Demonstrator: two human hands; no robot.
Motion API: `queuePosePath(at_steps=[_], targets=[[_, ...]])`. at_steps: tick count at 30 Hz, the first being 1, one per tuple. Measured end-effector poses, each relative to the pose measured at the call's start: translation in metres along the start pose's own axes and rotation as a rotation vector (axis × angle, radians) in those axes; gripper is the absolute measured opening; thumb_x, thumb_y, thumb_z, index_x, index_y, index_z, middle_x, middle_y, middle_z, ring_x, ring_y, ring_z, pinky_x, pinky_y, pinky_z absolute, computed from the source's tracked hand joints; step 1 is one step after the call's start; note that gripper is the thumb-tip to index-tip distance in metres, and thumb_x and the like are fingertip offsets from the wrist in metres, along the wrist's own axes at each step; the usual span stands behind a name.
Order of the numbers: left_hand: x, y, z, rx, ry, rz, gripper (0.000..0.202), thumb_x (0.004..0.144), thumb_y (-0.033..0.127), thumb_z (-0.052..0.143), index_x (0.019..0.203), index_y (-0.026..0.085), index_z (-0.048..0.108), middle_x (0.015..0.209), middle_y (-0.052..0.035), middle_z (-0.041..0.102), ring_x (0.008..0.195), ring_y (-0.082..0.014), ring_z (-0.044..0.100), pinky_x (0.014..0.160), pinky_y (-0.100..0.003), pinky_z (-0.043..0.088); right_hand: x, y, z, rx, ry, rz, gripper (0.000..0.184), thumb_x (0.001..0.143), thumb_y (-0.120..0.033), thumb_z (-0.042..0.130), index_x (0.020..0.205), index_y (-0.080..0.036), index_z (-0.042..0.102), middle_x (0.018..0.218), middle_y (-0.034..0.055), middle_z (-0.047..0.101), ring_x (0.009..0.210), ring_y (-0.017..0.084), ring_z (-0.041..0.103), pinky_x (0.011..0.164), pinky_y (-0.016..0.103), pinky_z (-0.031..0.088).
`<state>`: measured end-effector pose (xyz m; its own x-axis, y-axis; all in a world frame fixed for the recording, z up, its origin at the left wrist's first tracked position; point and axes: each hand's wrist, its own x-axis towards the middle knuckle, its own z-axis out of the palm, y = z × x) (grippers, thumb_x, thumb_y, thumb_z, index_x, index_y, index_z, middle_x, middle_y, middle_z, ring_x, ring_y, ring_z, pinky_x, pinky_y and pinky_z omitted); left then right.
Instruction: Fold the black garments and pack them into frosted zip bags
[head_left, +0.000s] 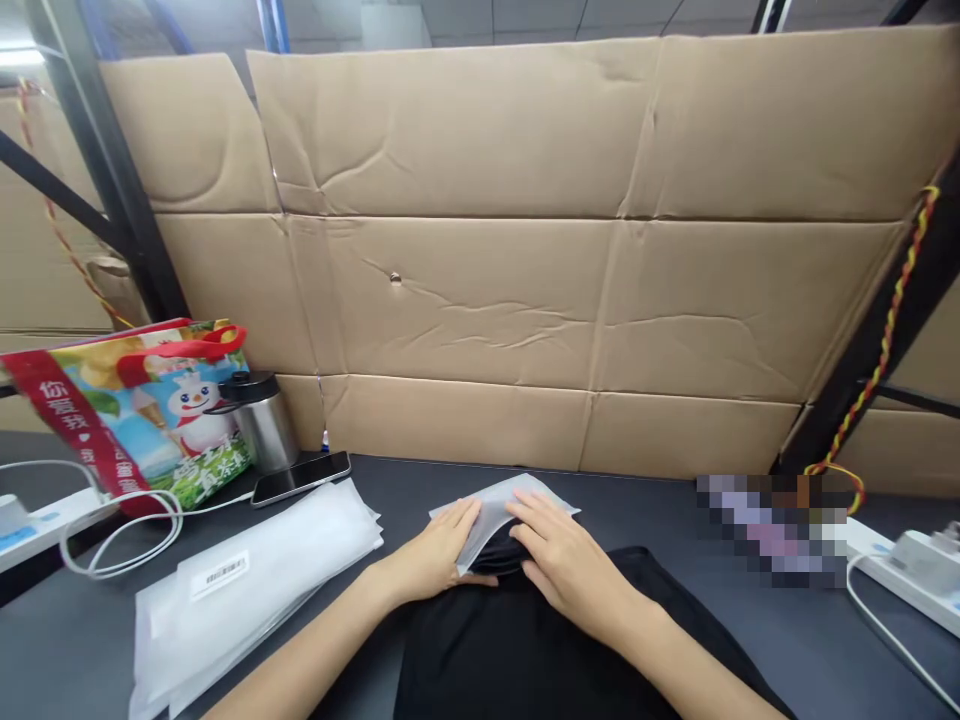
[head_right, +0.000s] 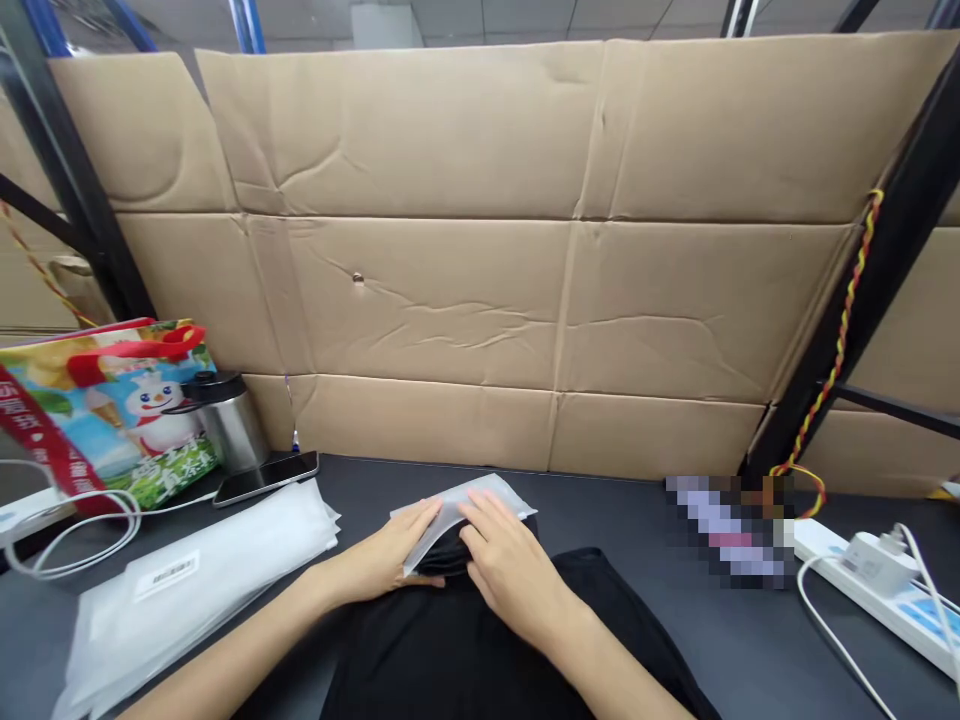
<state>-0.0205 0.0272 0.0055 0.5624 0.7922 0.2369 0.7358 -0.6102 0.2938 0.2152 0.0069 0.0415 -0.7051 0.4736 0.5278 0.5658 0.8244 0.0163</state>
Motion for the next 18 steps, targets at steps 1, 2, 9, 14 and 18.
queuePosePath(at_steps=[1,2,9,14,18], targets=[[0.000,-0.001,0.001,0.028,-0.009,0.010,0.089,0.073,0.038,0.074,0.144,0.018,0.026,0.146,-0.0205,0.034,0.133,-0.0344,0.030,0.105,-0.050,0.033,-0.008,-0.006,-0.003,-0.014,-0.001,-0.004,0.036,0.076,-0.006,0.055,0.110,-0.017,0.059,0.131,0.0118,0.053,0.131,0.027,0.037,0.108,0.046,0.036],[0.000,-0.001,0.002,0.050,-0.021,0.013,0.087,0.072,0.031,0.075,0.144,0.016,0.028,0.145,-0.0209,0.035,0.133,-0.0354,0.030,0.105,-0.050,0.033,-0.016,-0.012,-0.006,-0.029,-0.002,0.003,0.036,0.075,-0.008,0.057,0.110,-0.016,0.059,0.129,0.0135,0.056,0.128,0.029,0.042,0.106,0.044,0.039],[-0.002,0.008,-0.005,0.099,-0.014,0.054,0.081,0.070,-0.002,0.053,0.144,0.018,0.029,0.147,-0.0136,0.034,0.134,-0.0320,0.029,0.107,-0.050,0.029,-0.055,-0.016,-0.021,0.079,-0.153,0.146,0.071,0.077,-0.036,0.065,0.140,-0.020,0.036,0.143,0.0120,0.040,0.130,0.031,0.039,0.105,0.045,0.040],[0.002,0.018,-0.030,0.155,0.102,0.190,0.086,0.060,-0.013,0.030,0.137,0.024,0.043,0.141,0.0008,0.046,0.133,-0.0188,0.035,0.110,-0.041,0.029,-0.058,-0.006,-0.020,0.228,-0.286,0.196,0.062,0.085,-0.021,0.052,0.142,-0.033,0.030,0.148,0.0002,0.032,0.137,0.023,0.024,0.111,0.049,0.025],[-0.017,0.011,-0.074,0.232,0.205,0.165,0.087,0.060,-0.012,0.025,0.137,0.024,0.042,0.143,0.0027,0.042,0.135,-0.0199,0.031,0.110,-0.046,0.028,-0.060,-0.006,-0.015,0.261,-0.300,0.229,0.065,0.082,-0.016,0.052,0.141,-0.034,0.031,0.148,-0.0010,0.031,0.138,0.023,0.021,0.112,0.051,0.023]])
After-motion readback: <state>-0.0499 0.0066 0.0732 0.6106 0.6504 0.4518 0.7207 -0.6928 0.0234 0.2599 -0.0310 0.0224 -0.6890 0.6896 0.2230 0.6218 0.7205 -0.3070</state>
